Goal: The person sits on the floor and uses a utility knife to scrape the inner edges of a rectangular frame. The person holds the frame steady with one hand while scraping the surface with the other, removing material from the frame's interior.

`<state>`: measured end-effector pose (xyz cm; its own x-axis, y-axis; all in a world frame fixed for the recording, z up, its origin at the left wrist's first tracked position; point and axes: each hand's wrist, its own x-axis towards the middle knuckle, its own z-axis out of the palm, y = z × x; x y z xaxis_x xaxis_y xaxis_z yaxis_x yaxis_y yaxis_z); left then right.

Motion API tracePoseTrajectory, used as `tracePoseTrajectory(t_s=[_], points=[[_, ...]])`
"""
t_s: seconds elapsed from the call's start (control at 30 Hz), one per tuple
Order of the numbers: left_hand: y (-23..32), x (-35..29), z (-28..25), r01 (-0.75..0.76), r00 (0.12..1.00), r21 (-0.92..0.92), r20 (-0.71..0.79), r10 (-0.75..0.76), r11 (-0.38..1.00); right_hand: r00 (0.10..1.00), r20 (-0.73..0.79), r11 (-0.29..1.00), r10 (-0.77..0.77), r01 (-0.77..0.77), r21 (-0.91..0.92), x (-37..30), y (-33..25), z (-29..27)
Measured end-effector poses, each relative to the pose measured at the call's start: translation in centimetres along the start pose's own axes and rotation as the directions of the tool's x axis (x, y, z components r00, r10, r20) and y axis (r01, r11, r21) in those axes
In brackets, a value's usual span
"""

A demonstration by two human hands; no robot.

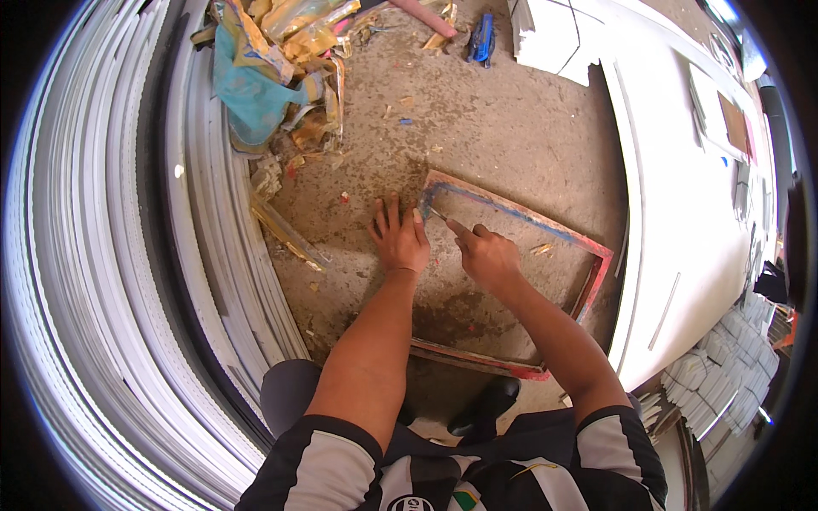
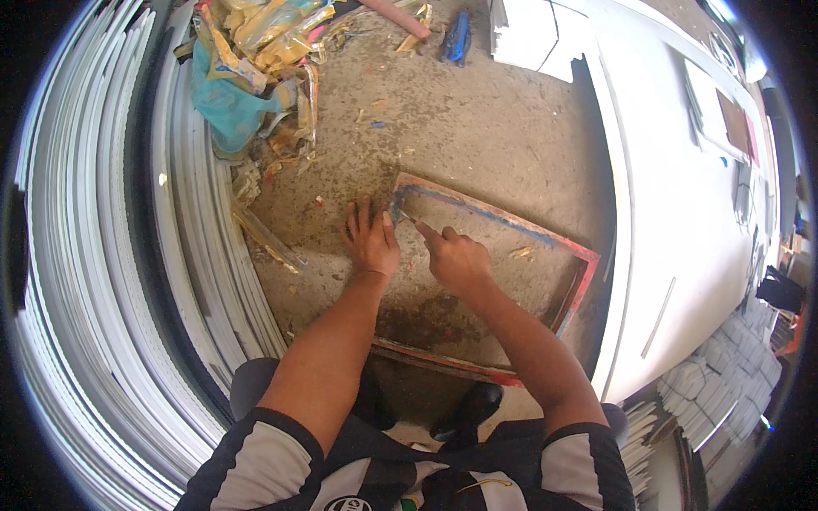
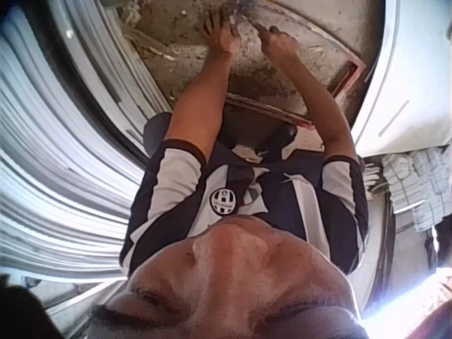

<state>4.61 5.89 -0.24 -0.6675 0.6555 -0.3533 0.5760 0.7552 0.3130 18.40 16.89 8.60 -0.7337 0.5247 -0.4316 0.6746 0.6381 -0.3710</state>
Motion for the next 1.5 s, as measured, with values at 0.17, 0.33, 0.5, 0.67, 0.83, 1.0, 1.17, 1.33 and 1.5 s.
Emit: tracePoseTrajectory(t_s=[0.17,0.33,0.5,0.67,0.83,1.0,1.17,1.33,1.5], points=[[-0.3,0.1,0.3,-0.01,1.0,-0.001,0.006,0.01,1.0,0.999,-0.005,0.997,-0.042,0.042,-0.072,0.3,-0.1,0.1],[-0.5,0.2,1.0,-0.035,0.999,-0.01,-0.04,0.034,0.999,0.992,0.018,0.971,-0.128,0.129,-0.201,0.6,-0.4,-0.3],[-0.6,-0.1,1.4,-0.056,0.996,-0.031,-0.066,0.054,0.998,0.994,0.109,0.982,-0.009,0.03,-0.188,0.3,-1.6,1.0],[-0.5,-0.3,1.6,-0.071,0.988,-0.059,-0.14,0.062,0.996,0.992,-0.01,0.988,0.124,-0.123,0.088,-0.5,-2.0,4.0],[-0.3,-0.1,1.2,-0.057,0.991,-0.054,-0.127,0.05,0.997,0.962,-0.254,0.869,0.101,0.038,0.493,0.0,-0.8,7.3],[-0.5,-0.2,1.0,-0.032,0.995,-0.005,-0.1,0.031,0.999,0.972,-0.236,0.998,0.019,-0.005,0.061,-0.2,-0.4,4.5],[-0.4,-0.2,1.3,-0.106,0.976,-0.098,-0.202,0.084,0.99,0.957,0.248,0.501,0.148,-0.289,0.816,0.9,1.3,2.5],[-0.5,-0.1,1.3,-0.088,0.981,-0.075,-0.18,0.073,0.993,0.908,0.36,0.142,0.213,-0.393,0.908,-0.6,0.9,3.5],[-2.2,0.2,1.2,-0.088,0.991,-0.202,-0.114,0.066,0.975,0.978,-0.127,0.835,0.168,-0.073,0.545,-1.8,-1.1,3.7]])
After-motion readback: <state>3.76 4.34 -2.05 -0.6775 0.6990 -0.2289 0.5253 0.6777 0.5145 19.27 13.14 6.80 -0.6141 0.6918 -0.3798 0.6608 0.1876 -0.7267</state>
